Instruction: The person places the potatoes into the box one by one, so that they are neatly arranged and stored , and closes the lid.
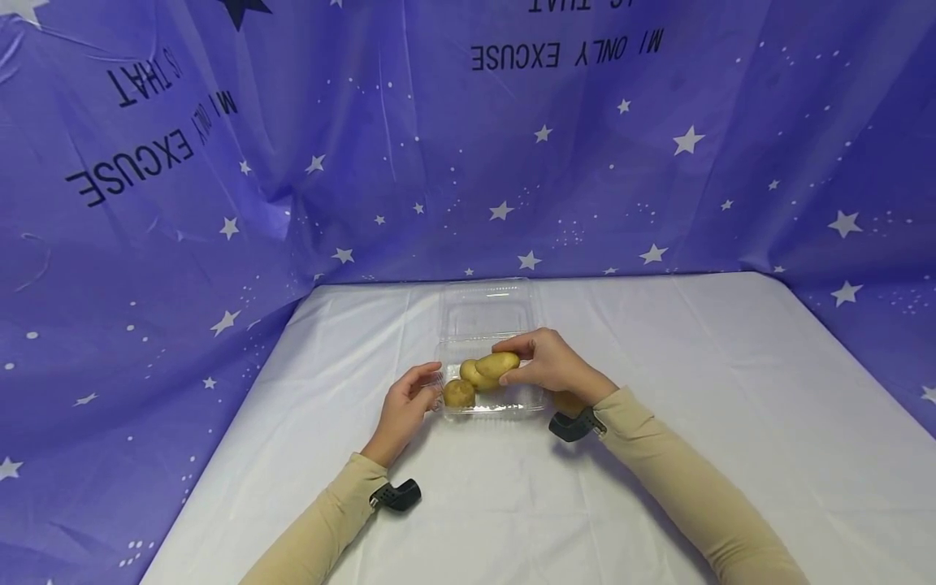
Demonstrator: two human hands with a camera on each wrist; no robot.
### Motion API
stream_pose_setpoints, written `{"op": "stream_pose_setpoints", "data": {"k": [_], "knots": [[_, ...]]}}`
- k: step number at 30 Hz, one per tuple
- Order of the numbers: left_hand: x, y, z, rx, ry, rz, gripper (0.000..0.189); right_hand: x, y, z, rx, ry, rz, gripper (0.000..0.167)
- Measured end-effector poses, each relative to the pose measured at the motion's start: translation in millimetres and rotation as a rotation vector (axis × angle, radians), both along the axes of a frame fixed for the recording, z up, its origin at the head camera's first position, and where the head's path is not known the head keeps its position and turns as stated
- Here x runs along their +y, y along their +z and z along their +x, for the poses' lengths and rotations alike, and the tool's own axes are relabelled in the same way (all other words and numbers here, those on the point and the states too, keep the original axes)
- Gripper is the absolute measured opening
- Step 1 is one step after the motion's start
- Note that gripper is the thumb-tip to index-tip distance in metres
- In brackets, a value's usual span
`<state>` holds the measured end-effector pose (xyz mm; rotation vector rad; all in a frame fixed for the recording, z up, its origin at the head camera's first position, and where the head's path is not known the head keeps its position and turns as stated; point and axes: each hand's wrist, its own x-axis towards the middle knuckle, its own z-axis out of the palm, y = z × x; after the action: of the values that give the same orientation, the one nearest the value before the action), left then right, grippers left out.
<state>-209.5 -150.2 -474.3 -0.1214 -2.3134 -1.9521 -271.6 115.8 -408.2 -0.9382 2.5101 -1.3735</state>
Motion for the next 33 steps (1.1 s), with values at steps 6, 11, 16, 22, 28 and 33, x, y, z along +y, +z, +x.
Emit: {"op": "stream_pose_setpoints", "data": {"k": [6, 11, 16, 22, 28, 33], "knots": [[-0.1, 0.4, 1.2, 0.008, -0.007, 0.005, 0.041, -8.1, -4.5, 5.1, -0.001, 0.021, 0.012, 0.05], [-1.0, -3.0, 1.2, 0.072, -0.027, 0.019, 0.04, -12.2, -9.1, 6.9, 0.019, 0.033, 0.049, 0.049], [-1.1, -3.7, 0.1, 0.095, -0.027, 0.009, 0.04, -14.5, -11.3, 7.0, 0.06, 0.047, 0.104, 0.048], [-0.1, -0.5, -0.5, -0.009, -0.006, 0.005, 0.04, -14.3, -11.9, 6.3, 0.094, 0.059, 0.173, 0.049], [0.2, 1.3, -0.2, -0.022, 0.001, 0.002, 0.04, -13.3, -10.2, 6.0, 0.074, 0.078, 0.192, 0.049], [-0.3, 0.2, -0.5, -0.021, 0.002, -0.005, 0.04, -13.6, -8.6, 6.9, 0.082, 0.089, 0.229, 0.05]]}}
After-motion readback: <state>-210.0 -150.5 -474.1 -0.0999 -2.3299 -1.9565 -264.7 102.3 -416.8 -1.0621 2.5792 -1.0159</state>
